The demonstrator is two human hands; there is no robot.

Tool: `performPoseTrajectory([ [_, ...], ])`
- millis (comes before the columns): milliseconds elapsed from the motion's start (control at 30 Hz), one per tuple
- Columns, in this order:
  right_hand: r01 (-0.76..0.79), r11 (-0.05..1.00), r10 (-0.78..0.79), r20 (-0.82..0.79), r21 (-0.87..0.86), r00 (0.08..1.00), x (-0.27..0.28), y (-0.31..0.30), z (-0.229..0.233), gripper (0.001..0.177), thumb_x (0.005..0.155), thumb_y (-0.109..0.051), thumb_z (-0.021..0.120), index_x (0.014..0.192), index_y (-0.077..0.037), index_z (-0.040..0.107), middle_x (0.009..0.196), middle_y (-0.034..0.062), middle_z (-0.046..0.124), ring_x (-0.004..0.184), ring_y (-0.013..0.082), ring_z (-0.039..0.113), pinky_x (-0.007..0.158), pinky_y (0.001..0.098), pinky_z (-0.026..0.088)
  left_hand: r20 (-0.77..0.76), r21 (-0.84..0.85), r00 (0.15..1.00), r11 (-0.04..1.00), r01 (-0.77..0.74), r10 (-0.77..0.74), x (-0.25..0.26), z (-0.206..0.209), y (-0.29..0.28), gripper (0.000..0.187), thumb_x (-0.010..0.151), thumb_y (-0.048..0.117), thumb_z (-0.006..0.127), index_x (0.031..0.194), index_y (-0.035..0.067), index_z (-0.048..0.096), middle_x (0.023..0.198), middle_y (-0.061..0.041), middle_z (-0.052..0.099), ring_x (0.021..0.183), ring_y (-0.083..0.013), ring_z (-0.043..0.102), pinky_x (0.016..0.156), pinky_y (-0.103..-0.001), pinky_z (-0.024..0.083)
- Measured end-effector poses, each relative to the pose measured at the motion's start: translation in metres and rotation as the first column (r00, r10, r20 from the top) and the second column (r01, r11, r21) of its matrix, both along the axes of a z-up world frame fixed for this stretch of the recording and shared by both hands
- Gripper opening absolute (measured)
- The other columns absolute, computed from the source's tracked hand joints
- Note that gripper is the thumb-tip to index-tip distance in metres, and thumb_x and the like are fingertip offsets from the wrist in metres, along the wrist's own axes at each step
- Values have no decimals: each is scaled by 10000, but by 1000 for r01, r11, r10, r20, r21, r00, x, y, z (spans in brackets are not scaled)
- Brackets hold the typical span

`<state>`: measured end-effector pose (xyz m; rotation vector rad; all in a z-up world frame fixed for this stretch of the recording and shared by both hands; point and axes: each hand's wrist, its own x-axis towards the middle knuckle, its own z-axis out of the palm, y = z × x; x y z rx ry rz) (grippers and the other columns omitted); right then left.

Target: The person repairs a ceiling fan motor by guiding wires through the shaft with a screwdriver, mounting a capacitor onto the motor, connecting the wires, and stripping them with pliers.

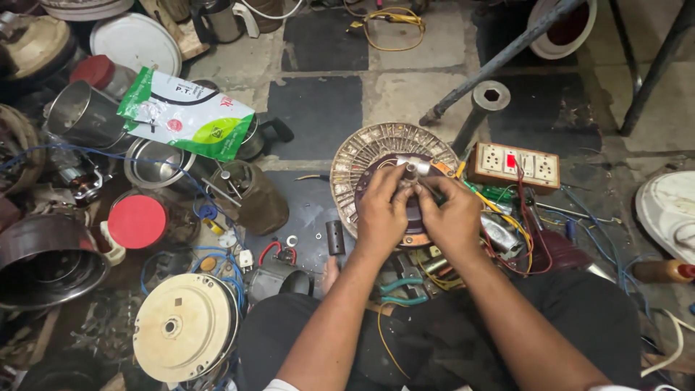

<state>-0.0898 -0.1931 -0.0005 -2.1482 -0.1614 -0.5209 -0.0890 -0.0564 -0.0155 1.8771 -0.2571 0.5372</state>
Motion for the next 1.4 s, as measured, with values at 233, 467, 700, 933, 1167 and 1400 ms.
performPoseTrajectory([
  [233,214,976,-217,93,40,972,-9,-34,-33,141,980,-95,669,1060,20,652,985,180,709,883,277,695,789,393,540,13,21,1000,1000,-9,9,0,4,4,381,944,9,648,1324,29,631,1246,-172,673,1105,-361,694,931,-397,557],
  [467,196,974,-200,24,113,980,-8,-51,-97,208,1102,-174,538,1135,32,529,997,212,655,893,334,651,818,445,521,122,65,993,998,-9,1,-1,5,3,406,959,8,637,1364,31,621,1237,-190,691,1108,-366,709,931,-401,572],
  [700,190,979,-201,-187,-73,962,0,-56,-84,301,1073,-240,489,1195,35,469,985,306,666,887,490,659,785,546,504,111,45,994,999,-18,13,-1,7,-1,373,949,16,649,1322,11,641,1200,-195,704,1069,-351,723,912,-387,579],
  [933,230,970,-243,-378,-79,893,-1,-44,-42,357,996,-271,512,1219,2,455,872,294,680,819,502,677,757,569,514,110,3,994,1000,-17,17,11,5,16,389,955,13,670,1342,-9,641,1207,-207,714,1097,-334,719,947,-368,560],
  [1167,161,961,-214,-233,-224,949,15,-26,24,324,1021,-293,559,1138,9,541,871,309,674,836,508,663,766,562,500,-285,-305,956,952,-17,-74,61,1,43,461,906,75,671,1365,44,635,1146,-132,753,959,-162,737,866,-295,575],
  [1400,263,949,-272,-30,-173,962,48,-8,18,255,1072,-237,548,1078,16,570,889,290,684,863,503,654,752,564,481,-339,-302,926,951,60,-166,112,-8,58,442,895,110,713,1331,51,669,1069,-121,764,914,-151,722,821,-278,570],
])
